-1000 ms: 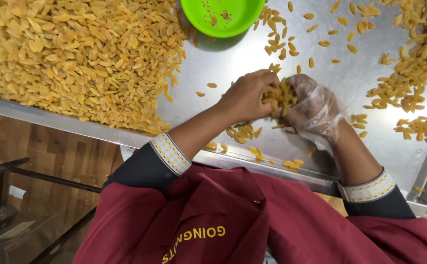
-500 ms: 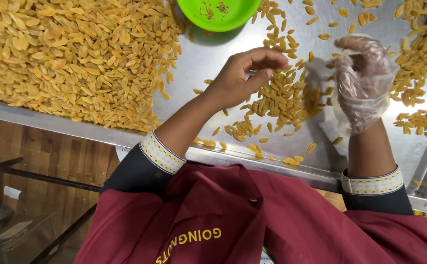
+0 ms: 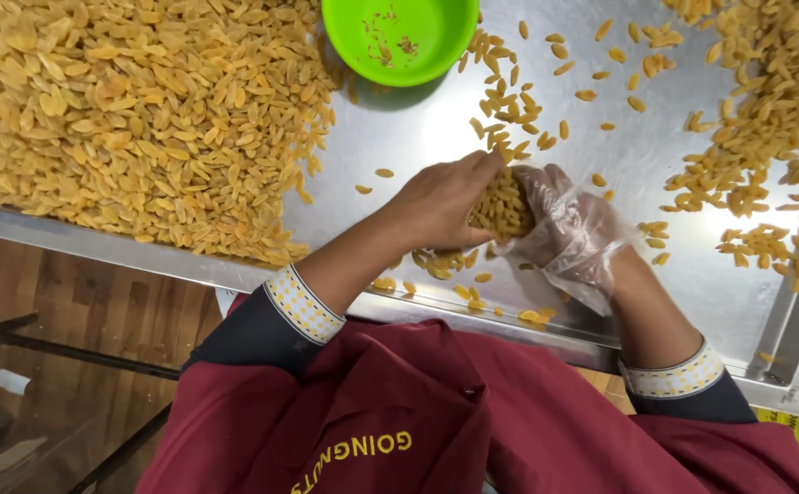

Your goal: The person sorts yellow dried fruit on a metal tray, picking up handfuls and moving them around. They use a green bowl to scoop and transfer some of the fruit. The person wears a maroon apron and a plastic glove on their right hand.

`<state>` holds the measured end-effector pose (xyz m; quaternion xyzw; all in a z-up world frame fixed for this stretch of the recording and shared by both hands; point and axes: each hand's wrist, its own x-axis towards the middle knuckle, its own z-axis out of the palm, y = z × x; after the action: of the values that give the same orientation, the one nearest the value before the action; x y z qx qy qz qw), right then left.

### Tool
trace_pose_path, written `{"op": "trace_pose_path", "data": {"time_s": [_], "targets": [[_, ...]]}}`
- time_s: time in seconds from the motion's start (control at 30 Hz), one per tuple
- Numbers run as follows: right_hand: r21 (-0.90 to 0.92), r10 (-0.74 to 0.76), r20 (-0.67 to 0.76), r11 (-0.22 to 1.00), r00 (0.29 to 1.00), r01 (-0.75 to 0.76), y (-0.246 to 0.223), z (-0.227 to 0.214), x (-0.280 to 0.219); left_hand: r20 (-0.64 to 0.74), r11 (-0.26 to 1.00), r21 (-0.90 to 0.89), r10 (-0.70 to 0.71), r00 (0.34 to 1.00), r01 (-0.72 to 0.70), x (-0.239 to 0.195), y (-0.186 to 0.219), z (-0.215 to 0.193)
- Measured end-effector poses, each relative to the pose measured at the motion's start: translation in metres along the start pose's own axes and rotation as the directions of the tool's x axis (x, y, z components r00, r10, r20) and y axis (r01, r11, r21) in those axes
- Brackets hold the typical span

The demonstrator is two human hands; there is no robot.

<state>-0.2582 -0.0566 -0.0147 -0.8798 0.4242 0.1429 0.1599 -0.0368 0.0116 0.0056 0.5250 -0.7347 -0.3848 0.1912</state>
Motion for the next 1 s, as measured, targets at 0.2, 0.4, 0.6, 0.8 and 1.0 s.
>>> {"op": "trace_pose_path", "data": {"time_s": [0.2,0.4,0.6,0.8,1.0], "targets": [[0.641,0.127,-0.123,0.767,0.984,-0.019,-0.010,-0.011,0.011,-0.256,0.944,-0.282,0.099,0.962,-0.172,0.012,-0.012,0.020],[0.554,-0.109,-0.716,0.513,0.690,0.656,0.010,-0.022,0.005,-0.512,0.659,-0.581,0.162,0.844,-0.478,0.014,-0.009,0.008],[0.416,-0.050,-0.831,0.607,0.554,0.678,0.031,-0.027,0.009,-0.527,0.582,-0.616,0.196,0.827,-0.531,0.013,-0.010,0.000],[0.398,-0.035,-0.748,0.776,0.663,0.490,0.056,0.017,0.043,-0.560,0.816,-0.572,-0.315,0.766,-0.083,0.020,-0.040,0.005],[0.284,-0.364,-0.520,0.779,0.772,0.559,-0.057,-0.055,0.001,-0.576,0.893,-0.450,-0.300,0.760,0.011,0.022,-0.051,0.006]]}}
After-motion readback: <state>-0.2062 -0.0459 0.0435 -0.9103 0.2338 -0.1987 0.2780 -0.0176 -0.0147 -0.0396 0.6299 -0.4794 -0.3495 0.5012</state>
